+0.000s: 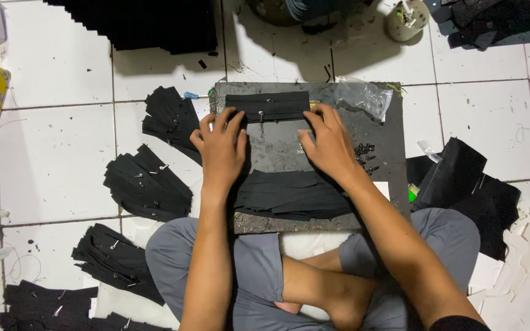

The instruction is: The person sits cross-legged on the floor and assembles small black fabric pieces, folding and pressing each piece by hand and attaching it to a metal clip, placing finished pieces on a board with a stack of completed fabric pieces.

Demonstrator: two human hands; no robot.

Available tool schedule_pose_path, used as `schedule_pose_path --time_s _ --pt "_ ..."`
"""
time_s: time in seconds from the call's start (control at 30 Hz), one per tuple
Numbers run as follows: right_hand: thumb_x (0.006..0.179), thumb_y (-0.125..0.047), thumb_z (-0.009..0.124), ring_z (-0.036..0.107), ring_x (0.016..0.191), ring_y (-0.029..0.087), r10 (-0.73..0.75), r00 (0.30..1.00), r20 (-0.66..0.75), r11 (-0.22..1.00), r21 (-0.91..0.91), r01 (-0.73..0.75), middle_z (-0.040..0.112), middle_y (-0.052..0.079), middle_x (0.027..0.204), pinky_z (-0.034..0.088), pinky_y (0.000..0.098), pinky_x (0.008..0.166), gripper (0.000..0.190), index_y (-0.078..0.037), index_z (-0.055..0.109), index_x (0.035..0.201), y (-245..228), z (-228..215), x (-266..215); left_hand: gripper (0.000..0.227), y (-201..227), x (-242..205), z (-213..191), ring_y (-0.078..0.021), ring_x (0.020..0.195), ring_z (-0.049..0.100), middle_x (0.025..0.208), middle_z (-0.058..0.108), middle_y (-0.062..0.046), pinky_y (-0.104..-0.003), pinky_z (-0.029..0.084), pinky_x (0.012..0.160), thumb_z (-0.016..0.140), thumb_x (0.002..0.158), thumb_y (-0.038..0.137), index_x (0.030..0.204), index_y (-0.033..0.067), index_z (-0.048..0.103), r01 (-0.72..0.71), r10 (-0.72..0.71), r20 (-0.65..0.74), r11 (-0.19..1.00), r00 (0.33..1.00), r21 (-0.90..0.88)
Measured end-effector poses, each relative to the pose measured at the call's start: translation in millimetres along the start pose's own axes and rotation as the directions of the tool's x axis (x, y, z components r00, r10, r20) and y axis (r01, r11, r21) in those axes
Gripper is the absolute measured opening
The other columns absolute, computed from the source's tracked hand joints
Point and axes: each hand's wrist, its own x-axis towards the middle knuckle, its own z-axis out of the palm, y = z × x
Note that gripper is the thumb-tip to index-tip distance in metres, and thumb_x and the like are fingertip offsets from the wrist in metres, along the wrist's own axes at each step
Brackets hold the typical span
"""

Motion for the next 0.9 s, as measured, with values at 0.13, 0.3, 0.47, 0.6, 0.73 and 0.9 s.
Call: schedule_pose_path --time_s 0.13,0.3,0.47,0.6,0.73,0.9 --pt "0.091 -0.006 0.071 0.06 0.116 0.04 0.049 0.999 0.005 0.993 0.111 -0.049 0.06 0.021 0.117 0.05 0.0486 0.095 0.031 0.005 0.07 0.12 -3 -18 -22 0.027 -8 -3 -7 -0.0223 0.118 0.05 0.126 0.064 0.004 -0.04 0.035 0.094 0.067 0.097 0.013 0.122 0.0203 0.07 0.007 -0.022 -0.124 0.992 0.992 -0.122" --pt "0.095 -0.011 0.068 0.067 0.106 0.033 0.111 0.987 0.118 0.952 0.271 -0.139 0.07 0.013 0.104 0.051 0.0438 0.093 0.023 -0.004 0.075 0.116 -22 -48 -70 0.023 1 -17 -23 -0.0225 0.098 0.063 0.099 0.071 0.0 -0.034 0.044 0.085 0.064 0.096 0.0 0.11 0.0145 0.075 0.021 -0.139 -0.25 0.906 0.958 -0.423" --pt "0.093 -0.014 0.071 0.067 0.105 0.032 0.037 0.993 0.113 0.976 0.211 -0.06 0.072 0.01 0.105 0.052 0.0442 0.091 0.022 -0.01 0.075 0.114 -26 -46 -104 0.021 15 -35 -30 -0.0271 0.091 0.066 0.094 0.073 -0.004 -0.038 0.049 0.085 0.065 0.096 0.0 0.108 0.0138 0.075 -0.026 -0.067 -0.187 0.889 0.98 -0.457" --pt "0.093 -0.014 0.07 0.064 0.113 0.034 0.072 0.994 0.081 0.963 0.255 -0.091 0.07 0.01 0.115 0.05 0.0461 0.096 0.031 -0.012 0.072 0.124 -21 -33 -109 0.024 30 -49 -42 -0.0295 0.101 0.07 0.103 0.075 -0.006 -0.041 0.049 0.094 0.07 0.092 0.005 0.114 0.0142 0.074 -0.1 0.123 0.009 0.847 0.992 -0.523" --pt "0.09 -0.006 0.072 0.066 0.1 0.035 0.018 0.996 0.084 0.953 0.301 -0.042 0.071 0.013 0.099 0.052 0.0458 0.091 0.01 -0.007 0.076 0.1 -20 -32 -98 0.021 49 -54 -57 -0.0327 0.102 0.069 0.099 0.074 -0.009 -0.043 0.05 0.093 0.07 0.094 0.01 0.115 0.0112 0.074 -0.141 0.216 0.076 0.827 0.973 -0.544" --pt "0.095 -0.007 0.07 0.069 0.095 0.031 0.02 0.998 -0.053 0.889 0.459 0.007 0.074 0.008 0.099 0.054 0.0423 0.084 0.007 -0.01 0.076 0.098 -30 -55 -94 0.01 65 -64 -63 -0.0307 0.094 0.068 0.094 0.073 -0.007 -0.041 0.052 0.088 0.069 0.096 0.011 0.104 0.0112 0.076 -0.143 0.193 0.031 0.818 0.981 -0.557"
